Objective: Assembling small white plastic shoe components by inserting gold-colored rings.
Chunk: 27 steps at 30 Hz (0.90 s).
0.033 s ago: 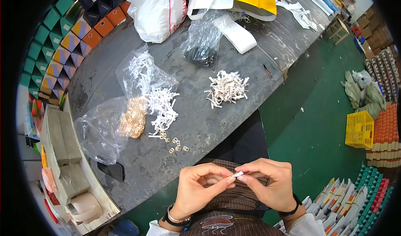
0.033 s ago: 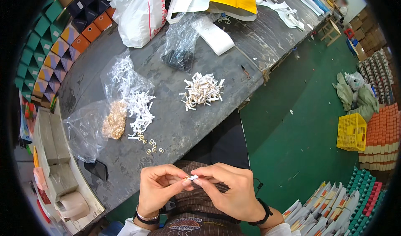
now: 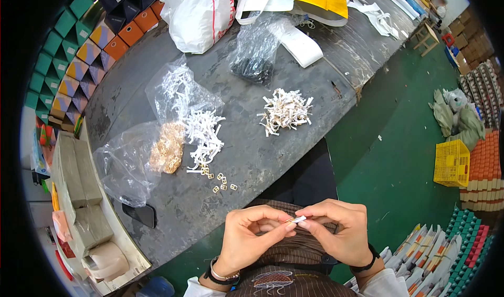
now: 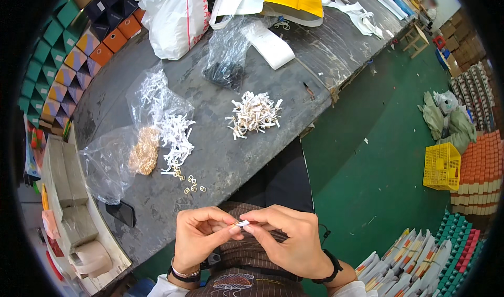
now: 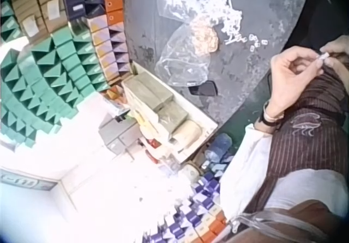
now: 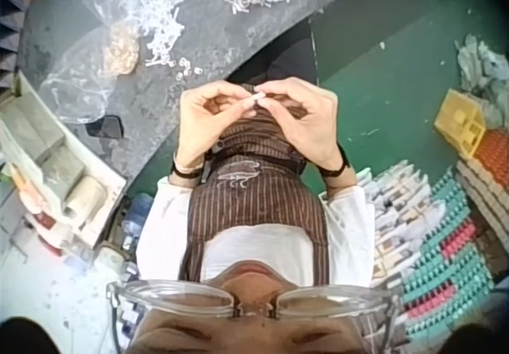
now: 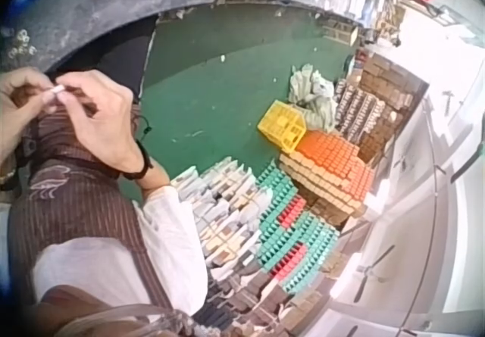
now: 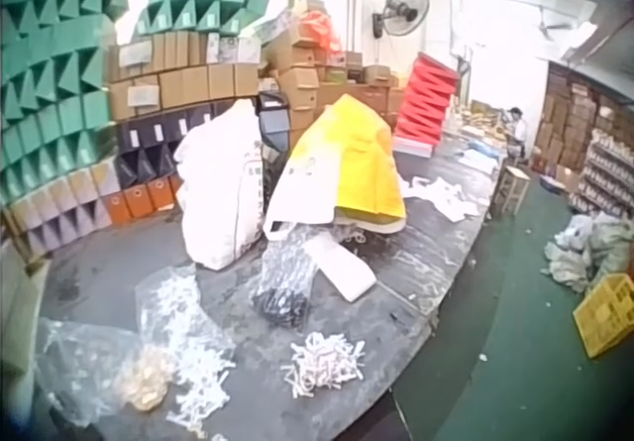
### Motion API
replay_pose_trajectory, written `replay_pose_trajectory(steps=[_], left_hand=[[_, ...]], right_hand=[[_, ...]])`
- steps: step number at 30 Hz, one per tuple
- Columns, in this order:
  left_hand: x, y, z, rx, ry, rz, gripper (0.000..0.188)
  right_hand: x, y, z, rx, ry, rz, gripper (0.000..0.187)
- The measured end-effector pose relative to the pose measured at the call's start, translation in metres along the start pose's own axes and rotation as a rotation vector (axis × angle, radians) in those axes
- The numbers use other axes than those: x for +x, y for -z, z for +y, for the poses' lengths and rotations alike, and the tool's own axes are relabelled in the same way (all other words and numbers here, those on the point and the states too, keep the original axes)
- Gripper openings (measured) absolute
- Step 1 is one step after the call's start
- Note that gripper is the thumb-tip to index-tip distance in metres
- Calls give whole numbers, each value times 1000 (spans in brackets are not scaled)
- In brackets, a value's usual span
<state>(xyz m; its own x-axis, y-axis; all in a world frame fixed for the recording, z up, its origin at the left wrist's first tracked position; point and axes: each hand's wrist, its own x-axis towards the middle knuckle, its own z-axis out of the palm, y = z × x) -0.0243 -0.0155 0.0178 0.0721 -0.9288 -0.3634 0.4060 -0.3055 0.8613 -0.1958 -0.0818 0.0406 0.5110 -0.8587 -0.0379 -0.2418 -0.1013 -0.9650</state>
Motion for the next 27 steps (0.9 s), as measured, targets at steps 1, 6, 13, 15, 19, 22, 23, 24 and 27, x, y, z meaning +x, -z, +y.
replay_pose_trajectory(steps=[1,6,13,15,19,22,23,24,27], left_hand=[[0,0,0,-2,-1,-5,9],[0,1,1,-5,-5,-14,11],[0,1,1,-11,-11,-31,13],[0,2,2,2,-9,-30,13],[-1,2,0,14,-17,-28,13],[-2,4,-4,-22,-40,-48,15],[-3,5,-5,-24,-39,-43,15],[-3,6,-5,8,-43,-54,15],[-2,6,-4,27,-47,-73,18]], right_hand=[[0,0,0,0,1,-5,16],[0,1,3,5,13,-15,15],[2,2,4,-19,51,-20,15],[2,1,2,-21,58,-18,15],[3,1,-3,-45,22,-32,14],[5,4,-4,-103,66,-60,14],[6,4,-5,-133,76,-83,13],[6,4,-6,-135,75,-85,13],[8,2,-8,-133,88,-58,12]])
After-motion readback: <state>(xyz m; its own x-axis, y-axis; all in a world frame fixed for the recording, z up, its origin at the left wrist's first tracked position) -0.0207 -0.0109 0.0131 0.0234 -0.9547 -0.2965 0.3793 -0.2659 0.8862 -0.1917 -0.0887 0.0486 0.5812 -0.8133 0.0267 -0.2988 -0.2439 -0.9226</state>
